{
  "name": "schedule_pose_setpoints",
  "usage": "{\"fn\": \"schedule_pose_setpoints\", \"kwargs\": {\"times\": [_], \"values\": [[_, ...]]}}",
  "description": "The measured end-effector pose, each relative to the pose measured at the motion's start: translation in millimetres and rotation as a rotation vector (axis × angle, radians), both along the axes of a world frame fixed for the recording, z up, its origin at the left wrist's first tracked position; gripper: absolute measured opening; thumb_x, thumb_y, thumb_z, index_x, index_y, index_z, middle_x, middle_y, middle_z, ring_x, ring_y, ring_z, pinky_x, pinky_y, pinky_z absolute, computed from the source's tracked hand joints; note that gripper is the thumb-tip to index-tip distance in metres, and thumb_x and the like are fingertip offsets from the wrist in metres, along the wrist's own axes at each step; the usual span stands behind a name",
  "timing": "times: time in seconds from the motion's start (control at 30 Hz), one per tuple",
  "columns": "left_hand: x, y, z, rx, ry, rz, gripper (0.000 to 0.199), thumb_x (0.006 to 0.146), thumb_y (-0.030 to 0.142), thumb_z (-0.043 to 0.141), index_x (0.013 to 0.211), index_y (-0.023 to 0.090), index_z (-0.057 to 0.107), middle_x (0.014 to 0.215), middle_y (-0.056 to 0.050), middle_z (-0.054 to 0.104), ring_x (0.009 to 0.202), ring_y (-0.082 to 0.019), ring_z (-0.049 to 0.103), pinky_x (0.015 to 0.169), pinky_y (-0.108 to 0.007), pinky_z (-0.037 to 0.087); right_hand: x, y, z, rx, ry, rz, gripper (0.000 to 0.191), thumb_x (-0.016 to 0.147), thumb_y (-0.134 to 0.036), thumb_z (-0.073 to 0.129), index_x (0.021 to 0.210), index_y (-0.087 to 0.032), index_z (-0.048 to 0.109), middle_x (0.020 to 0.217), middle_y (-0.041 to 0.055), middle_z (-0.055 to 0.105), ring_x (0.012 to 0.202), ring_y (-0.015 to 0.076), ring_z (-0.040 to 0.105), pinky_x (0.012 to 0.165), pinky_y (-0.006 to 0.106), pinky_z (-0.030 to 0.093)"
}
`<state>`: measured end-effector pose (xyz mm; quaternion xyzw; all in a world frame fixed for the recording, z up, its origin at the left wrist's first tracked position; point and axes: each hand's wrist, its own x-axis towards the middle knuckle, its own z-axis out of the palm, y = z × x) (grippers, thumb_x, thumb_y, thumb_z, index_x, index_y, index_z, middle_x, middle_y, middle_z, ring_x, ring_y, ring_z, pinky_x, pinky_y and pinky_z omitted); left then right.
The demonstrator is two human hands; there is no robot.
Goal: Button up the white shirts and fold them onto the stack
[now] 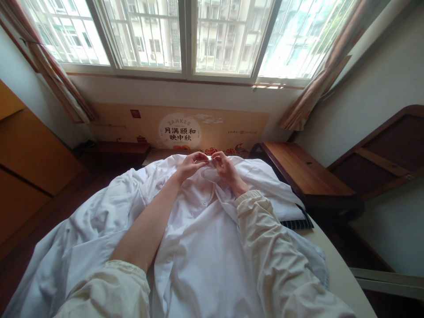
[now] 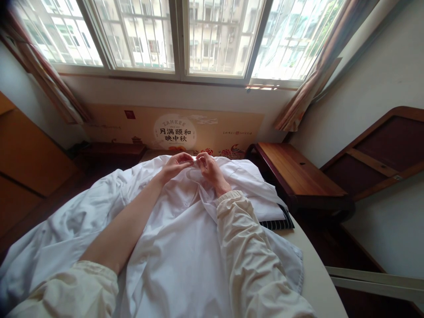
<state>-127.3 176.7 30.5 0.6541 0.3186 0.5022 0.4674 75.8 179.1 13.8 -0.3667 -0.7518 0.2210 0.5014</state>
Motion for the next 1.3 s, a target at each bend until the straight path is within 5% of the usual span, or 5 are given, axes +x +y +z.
{"fn": "schedule_pose_setpoints", "kwargs": {"times": [0.5, 0.83, 0.97, 1.1, 1.3], "values": [[2, -2, -0.6, -0.051, -0.032, -0.002, 0.042, 0.073, 0.045, 0.093, 0.1, 0.019, 0.074, 0.104, -0.006, 0.074, 0.097, -0.021, 0.068, 0.091, -0.036, 0.055, 2, 3, -0.2, 0.039, -0.076, -0.075, 0.02, 0.106, -0.039, 0.055, 0.108, -0.025, 0.068, 0.107, 0.0066, 0.075, 0.102, 0.0259, 0.066, 0.094, 0.042, 0.052], [0, 22, -13.0, 0.094, 0.018, 0.436, 0.038, 0.086, 0.04, 0.083, 0.114, 0.02, 0.069, 0.128, -0.013, 0.072, 0.116, -0.024, 0.068, 0.099, -0.037, 0.053, 2, -15, 34.1, 0.253, -0.205, -0.336, 0.012, 0.097, -0.03, 0.062, 0.105, -0.022, 0.065, 0.1, 0.0084, 0.071, 0.097, 0.0268, 0.062, 0.093, 0.04, 0.049], [-4, 13, -4.0, 0.202, 0.144, 0.662, 0.036, 0.081, 0.046, 0.087, 0.079, 0.021, 0.063, 0.084, -0.003, 0.069, 0.078, -0.017, 0.063, 0.075, -0.029, 0.052, 1, -25, 52.7, 0.094, -0.283, -0.3, 0.017, 0.095, -0.039, 0.066, 0.091, -0.022, 0.067, 0.074, 0.0005, 0.066, 0.069, 0.0185, 0.058, 0.068, 0.03, 0.042], [-5, 8, -1.9, 0.084, 0.144, 0.43, 0.045, 0.099, 0.052, 0.062, 0.065, 0.021, 0.06, 0.058, 0.0, 0.06, 0.057, -0.015, 0.057, 0.062, -0.028, 0.048, 0, -33, 57.8, -0.137, -0.486, -0.144, 0.041, 0.088, -0.055, 0.076, 0.067, -0.022, 0.066, 0.066, -0.0001, 0.066, 0.06, 0.0151, 0.056, 0.06, 0.029, 0.035], [-3, 9, -22.0, 0.111, 0.147, 0.295, 0.018, 0.093, 0.021, 0.052, 0.089, 0.021, 0.07, 0.091, -0.006, 0.08, 0.092, -0.022, 0.076, 0.094, -0.036, 0.057, 0, -31, 40.8, -0.234, -0.635, -0.201, 0.015, 0.079, -0.032, 0.081, 0.074, -0.023, 0.071, 0.074, 0.0012, 0.072, 0.063, 0.0172, 0.059, 0.061, 0.029, 0.037]]}}
